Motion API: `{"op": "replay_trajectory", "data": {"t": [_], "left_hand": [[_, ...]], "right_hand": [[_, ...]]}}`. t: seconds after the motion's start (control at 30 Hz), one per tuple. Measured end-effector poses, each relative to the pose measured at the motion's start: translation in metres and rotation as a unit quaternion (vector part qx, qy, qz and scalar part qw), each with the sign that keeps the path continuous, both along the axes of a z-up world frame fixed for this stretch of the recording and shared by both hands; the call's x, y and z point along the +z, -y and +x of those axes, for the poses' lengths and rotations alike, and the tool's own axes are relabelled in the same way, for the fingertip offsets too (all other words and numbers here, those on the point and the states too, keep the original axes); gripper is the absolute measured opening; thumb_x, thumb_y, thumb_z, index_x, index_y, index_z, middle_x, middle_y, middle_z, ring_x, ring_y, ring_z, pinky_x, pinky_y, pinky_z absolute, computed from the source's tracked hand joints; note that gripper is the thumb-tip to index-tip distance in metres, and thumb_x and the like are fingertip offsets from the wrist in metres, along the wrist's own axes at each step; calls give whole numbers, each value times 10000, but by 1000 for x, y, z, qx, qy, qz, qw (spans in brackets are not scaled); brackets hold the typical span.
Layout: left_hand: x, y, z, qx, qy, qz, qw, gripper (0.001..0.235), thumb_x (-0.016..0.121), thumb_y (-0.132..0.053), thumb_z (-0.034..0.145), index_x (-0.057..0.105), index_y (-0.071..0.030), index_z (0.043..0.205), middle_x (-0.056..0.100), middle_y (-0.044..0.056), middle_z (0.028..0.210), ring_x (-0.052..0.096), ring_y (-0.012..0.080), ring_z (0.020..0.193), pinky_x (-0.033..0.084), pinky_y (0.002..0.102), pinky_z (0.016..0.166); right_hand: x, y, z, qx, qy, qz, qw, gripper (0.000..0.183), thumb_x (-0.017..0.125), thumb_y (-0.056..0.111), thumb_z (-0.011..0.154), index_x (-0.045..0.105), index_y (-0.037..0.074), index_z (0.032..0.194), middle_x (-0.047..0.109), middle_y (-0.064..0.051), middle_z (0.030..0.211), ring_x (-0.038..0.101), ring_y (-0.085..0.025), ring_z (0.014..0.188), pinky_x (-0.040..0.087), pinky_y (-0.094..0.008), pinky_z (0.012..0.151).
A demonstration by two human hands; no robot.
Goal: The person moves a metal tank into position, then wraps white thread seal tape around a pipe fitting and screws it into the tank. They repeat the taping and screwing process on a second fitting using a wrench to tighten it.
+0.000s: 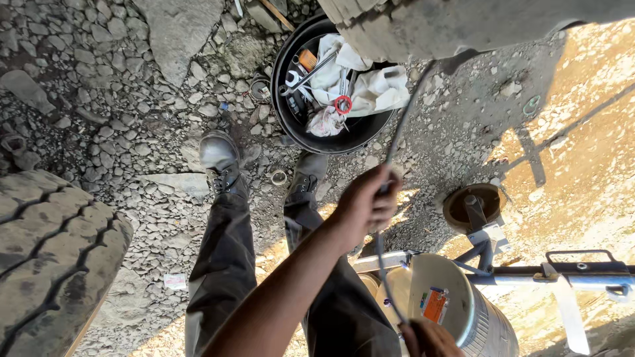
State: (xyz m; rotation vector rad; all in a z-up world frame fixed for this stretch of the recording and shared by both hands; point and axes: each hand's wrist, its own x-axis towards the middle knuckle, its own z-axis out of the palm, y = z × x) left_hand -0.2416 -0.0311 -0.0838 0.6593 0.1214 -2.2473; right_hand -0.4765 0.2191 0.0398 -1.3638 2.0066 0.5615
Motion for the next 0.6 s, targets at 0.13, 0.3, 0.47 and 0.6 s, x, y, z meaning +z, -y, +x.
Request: {"op": "replay_trajectory", "data": {"t": [0.13,0.3,0.47,0.6], "left_hand": [[1,26,-17,-179,331,-235,896,592,366,-547,1092,520,-10,1286,620,128,1014,661,197,878,617,331,725],[-19,-15,25,-109,358,-240,896,573,426,-462,1065,414,6,1396,464,251,1460,633,314,1202,598,436,961],[-49,-87,124,-368,509,-167,759,433,473,-405,1085,675,-22,1090,694,208,1065,700,300,955,598,409,911],[-50,-132,193,-410,596,-99,683,401,564,-397,997,689,-47,1147,730,98,1126,718,233,971,562,388,838]], "right_hand": [[-8,65,-2,95,-13,-167,981,206,661,280,944,735,94,894,673,-110,732,652,-241,595,512,-398,506],[-132,232,-35,198,-119,-141,963,349,553,446,1115,707,139,1053,673,-47,879,573,-214,790,518,-397,779],[-230,295,21,186,-37,-83,978,585,671,462,1013,579,32,1399,617,-213,1323,534,-359,1201,447,-482,1044],[-238,244,145,35,334,-167,927,289,790,179,860,717,76,1120,748,-143,1103,714,-279,1027,577,-414,923]]}}
